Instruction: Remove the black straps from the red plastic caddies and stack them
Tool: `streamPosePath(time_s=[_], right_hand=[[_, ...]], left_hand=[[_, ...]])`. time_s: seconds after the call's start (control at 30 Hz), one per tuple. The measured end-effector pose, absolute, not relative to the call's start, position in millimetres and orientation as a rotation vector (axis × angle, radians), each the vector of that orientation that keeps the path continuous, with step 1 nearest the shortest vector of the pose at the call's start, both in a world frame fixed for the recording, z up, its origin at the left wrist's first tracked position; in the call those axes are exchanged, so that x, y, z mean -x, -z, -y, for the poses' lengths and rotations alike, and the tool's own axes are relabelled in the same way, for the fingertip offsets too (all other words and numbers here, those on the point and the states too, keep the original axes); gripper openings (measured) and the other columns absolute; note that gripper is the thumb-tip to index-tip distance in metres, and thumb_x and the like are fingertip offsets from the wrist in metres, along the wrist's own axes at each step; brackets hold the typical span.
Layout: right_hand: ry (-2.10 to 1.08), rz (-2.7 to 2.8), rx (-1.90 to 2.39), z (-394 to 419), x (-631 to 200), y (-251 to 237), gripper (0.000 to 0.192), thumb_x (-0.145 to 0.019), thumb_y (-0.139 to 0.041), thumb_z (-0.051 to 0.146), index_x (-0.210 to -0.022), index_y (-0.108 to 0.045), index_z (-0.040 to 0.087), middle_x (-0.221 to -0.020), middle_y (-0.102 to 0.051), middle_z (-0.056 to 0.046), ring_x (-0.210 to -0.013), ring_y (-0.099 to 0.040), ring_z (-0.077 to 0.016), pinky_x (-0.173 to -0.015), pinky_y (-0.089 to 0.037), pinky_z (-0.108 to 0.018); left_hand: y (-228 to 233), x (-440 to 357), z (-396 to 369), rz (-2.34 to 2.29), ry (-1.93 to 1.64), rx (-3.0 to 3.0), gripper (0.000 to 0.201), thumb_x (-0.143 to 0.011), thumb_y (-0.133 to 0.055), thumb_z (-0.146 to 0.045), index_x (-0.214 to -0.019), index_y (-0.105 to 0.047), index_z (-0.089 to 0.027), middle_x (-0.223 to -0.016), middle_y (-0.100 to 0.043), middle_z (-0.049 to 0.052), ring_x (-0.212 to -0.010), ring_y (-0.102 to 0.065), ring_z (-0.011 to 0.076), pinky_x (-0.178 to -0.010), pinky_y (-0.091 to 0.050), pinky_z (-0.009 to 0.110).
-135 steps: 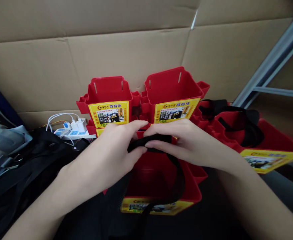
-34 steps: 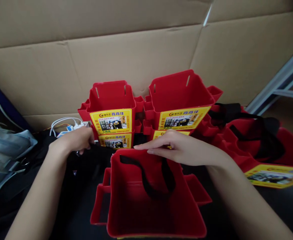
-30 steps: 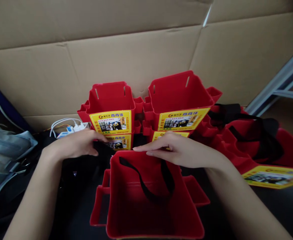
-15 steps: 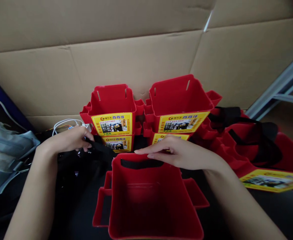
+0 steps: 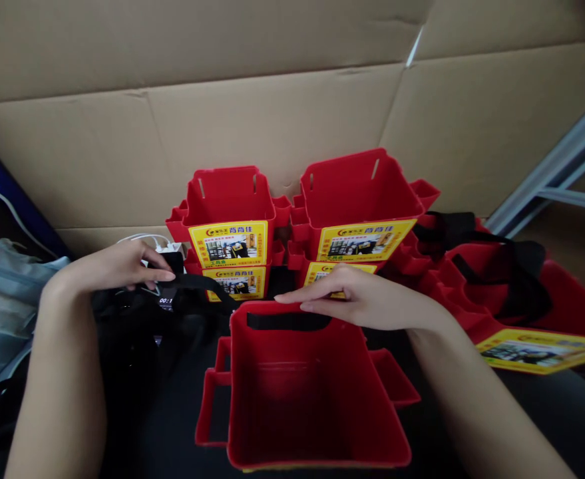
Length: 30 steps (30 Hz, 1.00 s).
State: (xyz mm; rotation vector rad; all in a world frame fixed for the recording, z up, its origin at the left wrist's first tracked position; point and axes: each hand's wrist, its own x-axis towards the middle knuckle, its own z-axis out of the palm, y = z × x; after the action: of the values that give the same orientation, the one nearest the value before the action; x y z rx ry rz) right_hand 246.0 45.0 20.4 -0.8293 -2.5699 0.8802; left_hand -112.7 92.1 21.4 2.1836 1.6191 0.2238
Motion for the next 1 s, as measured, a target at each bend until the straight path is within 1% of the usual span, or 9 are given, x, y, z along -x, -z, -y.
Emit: streamPosePath(time_s=[0.2,0.3,0.43,0.53,0.67,0.77,0.83,0.93,1.0], right_hand=[[-0.914,2.579,0.894,-34,-241,-21,0.034,-0.086,-0.05,0.032,-0.118,-0.059,0.023,-0.111,-0.064,-0.002,-0.09,-0.064,-0.0158,-0.08,-0.05,-0.024],[-0.914,2.569,0.908,-30,-240,-21,0.034,-0.085,-0.051,0.031,-0.117,-0.059,0.024,-0.108,-0.065,0.0,-0.086,-0.065,-0.0143,-0.079,-0.05,-0.022],[-0.955,2.555,0.903,-23,-239,-23,0.034,-0.086,-0.049,0.03,-0.118,-0.059,0.022,-0.112,-0.063,0.001,-0.097,-0.062,-0.0152,-0.083,-0.048,-0.022],[-0.956,2.562,0.937,-20,-239,-25,0.035,-0.088,-0.045,0.032,-0.119,-0.058,0.022,-0.114,-0.062,0.001,-0.098,-0.062,-0.0145,-0.081,-0.048,-0.02],[-0.901,2.589,0.95,-20,-237,-24,0.036,-0.087,-0.046,0.034,-0.118,-0.058,0.023,-0.102,-0.068,0.001,-0.08,-0.063,-0.0118,-0.071,-0.048,-0.018],[-0.862,2.597,0.947,-21,-236,-23,0.036,-0.086,-0.046,0.034,-0.117,-0.059,0.022,-0.089,-0.071,0.001,-0.064,-0.058,-0.0094,-0.061,-0.046,-0.017],[-0.853,2.603,0.943,-22,-236,-23,0.036,-0.085,-0.047,0.033,-0.117,-0.059,0.022,-0.083,-0.071,0.002,-0.056,-0.054,-0.0079,-0.055,-0.043,-0.017],[-0.852,2.604,0.923,-22,-236,-22,0.036,-0.085,-0.047,0.032,-0.118,-0.059,0.022,-0.084,-0.071,0.001,-0.054,-0.051,-0.0073,-0.054,-0.042,-0.017],[-0.849,2.6,0.91,-22,-236,-22,0.036,-0.085,-0.047,0.031,-0.118,-0.059,0.023,-0.09,-0.071,-0.001,-0.058,-0.052,-0.0084,-0.056,-0.043,-0.017]], left_hand=[[-28,96,-90,-1.558,-0.391,-2.496,0.031,-0.077,-0.055,-0.046,-0.093,-0.071,-0.024,-0.092,-0.069,0.004,-0.066,-0.058,0.0146,-0.065,-0.044,0.025],[-24,95,-99,-1.579,-0.247,-2.548,0.026,-0.079,-0.054,-0.038,-0.089,-0.071,-0.022,-0.089,-0.069,0.004,-0.074,-0.059,0.0173,-0.071,-0.043,0.027],[-14,97,-89,-1.485,-0.197,-2.423,0.022,-0.078,-0.054,-0.035,-0.085,-0.069,-0.021,-0.08,-0.068,0.004,-0.07,-0.059,0.016,-0.064,-0.043,0.024],[2,85,-61,-1.375,-0.208,-2.072,0.034,-0.082,-0.047,-0.046,-0.092,-0.064,-0.019,-0.073,-0.067,0.004,-0.056,-0.058,0.014,-0.048,-0.041,0.021],[32,56,-37,-1.263,-0.357,-1.438,0.06,-0.079,-0.036,-0.066,-0.093,-0.06,-0.013,-0.082,-0.067,0.011,-0.058,-0.059,0.0152,-0.038,-0.034,0.018],[50,39,-44,-1.073,-0.438,-1.027,0.068,-0.075,-0.03,-0.072,-0.092,-0.059,-0.013,-0.095,-0.064,0.013,-0.057,-0.054,0.0121,-0.033,-0.024,0.017],[56,32,-57,-1.085,-0.586,-0.917,0.059,-0.078,-0.033,-0.065,-0.085,-0.059,-0.012,-0.087,-0.062,0.011,-0.053,-0.049,0.0107,-0.033,-0.024,0.018],[56,33,-75,-1.223,-0.864,-0.935,0.023,-0.081,-0.044,-0.034,-0.079,-0.055,-0.014,-0.068,-0.054,0.002,-0.049,-0.045,0.0087,-0.039,-0.032,0.019],[48,46,-81,-1.301,-1.0,-0.958,0.009,-0.08,-0.042,-0.02,-0.079,-0.05,-0.016,-0.06,-0.047,-0.002,-0.047,-0.043,0.0078,-0.041,-0.034,0.018]])
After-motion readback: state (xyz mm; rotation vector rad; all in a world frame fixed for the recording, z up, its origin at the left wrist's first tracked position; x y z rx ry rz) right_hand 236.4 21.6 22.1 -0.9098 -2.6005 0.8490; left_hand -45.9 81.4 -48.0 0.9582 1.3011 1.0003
